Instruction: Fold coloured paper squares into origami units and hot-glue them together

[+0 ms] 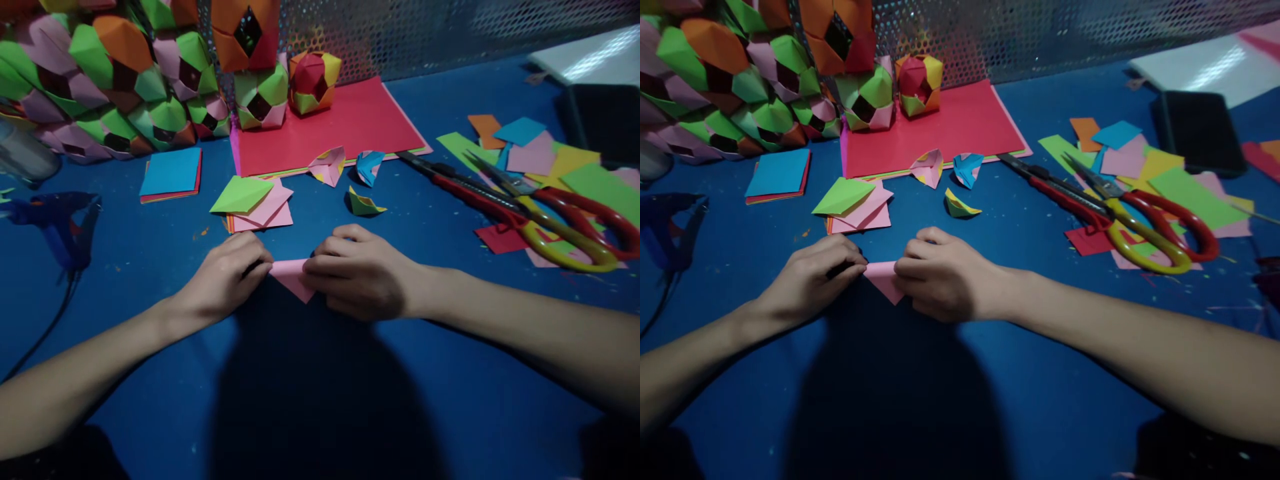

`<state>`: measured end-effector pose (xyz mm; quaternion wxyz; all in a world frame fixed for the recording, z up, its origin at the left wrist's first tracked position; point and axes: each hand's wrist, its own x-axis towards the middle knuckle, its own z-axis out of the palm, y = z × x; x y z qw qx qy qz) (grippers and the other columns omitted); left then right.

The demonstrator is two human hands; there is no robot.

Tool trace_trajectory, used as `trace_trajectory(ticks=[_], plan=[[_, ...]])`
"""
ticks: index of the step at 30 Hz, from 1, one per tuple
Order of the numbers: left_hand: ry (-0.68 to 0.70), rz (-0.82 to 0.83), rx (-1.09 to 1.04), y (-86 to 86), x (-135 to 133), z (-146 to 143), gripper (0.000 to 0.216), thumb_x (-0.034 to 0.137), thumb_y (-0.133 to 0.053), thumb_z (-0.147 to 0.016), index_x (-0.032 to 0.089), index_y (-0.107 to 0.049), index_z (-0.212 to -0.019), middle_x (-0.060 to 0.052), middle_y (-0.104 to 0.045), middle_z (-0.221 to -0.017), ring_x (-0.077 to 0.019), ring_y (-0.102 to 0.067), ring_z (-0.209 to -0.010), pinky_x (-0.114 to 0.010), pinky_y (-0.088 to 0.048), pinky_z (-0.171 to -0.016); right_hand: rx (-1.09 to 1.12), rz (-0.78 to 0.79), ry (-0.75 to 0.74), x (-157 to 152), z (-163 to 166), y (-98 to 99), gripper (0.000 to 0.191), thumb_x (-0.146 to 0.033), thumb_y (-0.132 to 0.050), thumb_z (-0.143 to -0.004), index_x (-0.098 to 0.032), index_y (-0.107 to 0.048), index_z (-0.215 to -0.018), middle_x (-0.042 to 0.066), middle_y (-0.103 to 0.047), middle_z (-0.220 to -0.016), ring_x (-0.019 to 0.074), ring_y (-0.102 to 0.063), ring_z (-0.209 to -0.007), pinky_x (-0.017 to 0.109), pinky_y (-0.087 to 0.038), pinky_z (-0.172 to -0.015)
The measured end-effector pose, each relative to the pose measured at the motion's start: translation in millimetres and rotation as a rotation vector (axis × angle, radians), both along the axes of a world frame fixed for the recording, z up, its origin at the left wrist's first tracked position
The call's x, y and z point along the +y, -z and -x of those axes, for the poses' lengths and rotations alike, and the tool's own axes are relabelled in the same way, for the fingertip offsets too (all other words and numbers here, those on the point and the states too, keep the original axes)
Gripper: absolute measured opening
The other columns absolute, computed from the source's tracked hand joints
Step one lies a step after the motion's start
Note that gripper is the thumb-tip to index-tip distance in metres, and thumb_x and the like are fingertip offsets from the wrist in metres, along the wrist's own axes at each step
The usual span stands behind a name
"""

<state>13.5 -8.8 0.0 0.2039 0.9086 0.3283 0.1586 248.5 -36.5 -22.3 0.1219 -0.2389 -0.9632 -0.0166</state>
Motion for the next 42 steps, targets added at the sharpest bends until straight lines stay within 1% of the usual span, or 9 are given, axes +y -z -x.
trace_trajectory(ticks=[7, 11, 14, 18, 22, 27, 32, 37, 42], plan=[[-0.079, 0.06, 0.05, -4.9, 4, -2, 0.012, 0.015, -0.05, -0.084, 0.017, -0.062, -0.085, -0.004, -0.061, -0.087, -0.0146, -0.056, -0.084, -0.028, -0.045, -0.076, 0.069, -0.02, -0.028, 2, 1, -1.9, 0.014, -0.017, -0.046, -0.083, -0.019, -0.06, -0.084, 0.002, -0.062, -0.083, 0.0161, -0.048, -0.079, 0.036, -0.031, -0.077], [0.063, 0.001, -0.068, 4.1, 2, 1, 0.022, 0.012, -0.045, -0.087, 0.019, -0.06, -0.101, -0.007, -0.061, -0.108, -0.0166, -0.054, -0.104, -0.033, -0.044, -0.089, 0.126, -0.024, -0.016, 2, 2, -1.4, 0.015, -0.016, -0.048, -0.08, -0.019, -0.061, -0.087, 0.004, -0.063, -0.096, 0.0151, -0.049, -0.077, 0.034, -0.031, -0.077], [0.193, 0.014, -0.134, 13.3, 0, 3, 0.028, 0.011, -0.038, -0.09, 0.021, -0.057, -0.108, -0.008, -0.059, -0.116, -0.0161, -0.052, -0.108, -0.034, -0.043, -0.092, 0.138, -0.033, -0.016, 2, 2, -1.8, 0.017, -0.015, -0.049, -0.079, -0.018, -0.062, -0.089, 0.005, -0.063, -0.101, 0.016, -0.05, -0.08, 0.034, -0.031, -0.077], [0.244, 0.121, -0.021, 12.6, -3, 3, 0.027, 0.018, -0.034, -0.093, 0.023, -0.056, -0.109, -0.005, -0.061, -0.108, -0.0147, -0.055, -0.101, -0.028, -0.045, -0.085, 0.081, -0.045, -0.023, 2, 1, -3.7, 0.018, -0.018, -0.048, -0.082, -0.018, -0.063, -0.093, 0.006, -0.064, -0.099, 0.0175, -0.049, -0.08, 0.036, -0.03, -0.074], [0.088, 0.141, 0.14, 2.2, -9, -2, 0.022, 0.028, -0.037, -0.093, 0.022, -0.057, -0.102, -0.002, -0.06, -0.092, -0.0121, -0.057, -0.082, -0.023, -0.046, -0.072, 0.014, -0.033, -0.02, 1, 0, -8.5, 0.022, -0.019, -0.048, -0.082, -0.018, -0.063, -0.098, 0.006, -0.065, -0.1, 0.0176, -0.048, -0.076, 0.036, -0.029, -0.073], [0.043, 0.014, 0.245, -2.9, -17, -4, 0.019, 0.023, -0.037, -0.092, 0.02, -0.056, -0.094, -0.001, -0.057, -0.082, -0.0114, -0.055, -0.075, -0.021, -0.043, -0.065, -0.123, -0.023, 0.074, -10, 1, -19.3, 0.015, -0.014, -0.051, -0.079, -0.017, -0.064, -0.086, 0.006, -0.065, -0.092, 0.0174, -0.047, -0.07, 0.035, -0.027, -0.066], [0.093, -0.152, 0.315, -1.2, -19, -1, 0.019, 0.016, -0.037, -0.091, 0.018, -0.056, -0.087, -0.003, -0.055, -0.078, -0.0117, -0.051, -0.072, -0.02, -0.039, -0.059, -0.24, -0.008, 0.152, -20, -4, -28.5, 0.011, -0.012, -0.053, -0.076, -0.017, -0.063, -0.073, 0.005, -0.064, -0.075, 0.0146, -0.044, -0.058, 0.034, -0.021, -0.059], [0.169, -0.352, 0.428, -0.1, -19, -2, 0.023, 0.01, -0.036, -0.087, 0.016, -0.057, -0.082, -0.003, -0.056, -0.08, -0.0117, -0.049, -0.07, -0.021, -0.037, -0.054, -0.306, 0.139, 0.267, -22, -9, -39.9, 0.012, -0.012, -0.055, -0.077, -0.016, -0.062, -0.068, 0.005, -0.064, -0.07, 0.0128, -0.047, -0.056, 0.034, -0.019, -0.06], [0.089, -0.505, 0.426, -0.1, -22, -8, 0.025, 0.016, -0.035, -0.089, 0.02, -0.059, -0.084, -0.001, -0.06, -0.08, -0.0134, -0.051, -0.07, -0.024, -0.038, -0.053, -0.387, 0.191, 0.333, -19, -3, -49.9, 0.016, -0.013, -0.053, -0.079, -0.016, -0.062, -0.066, 0.005, -0.066, -0.07, 0.0137, -0.051, -0.058, 0.031, -0.022, -0.063]])
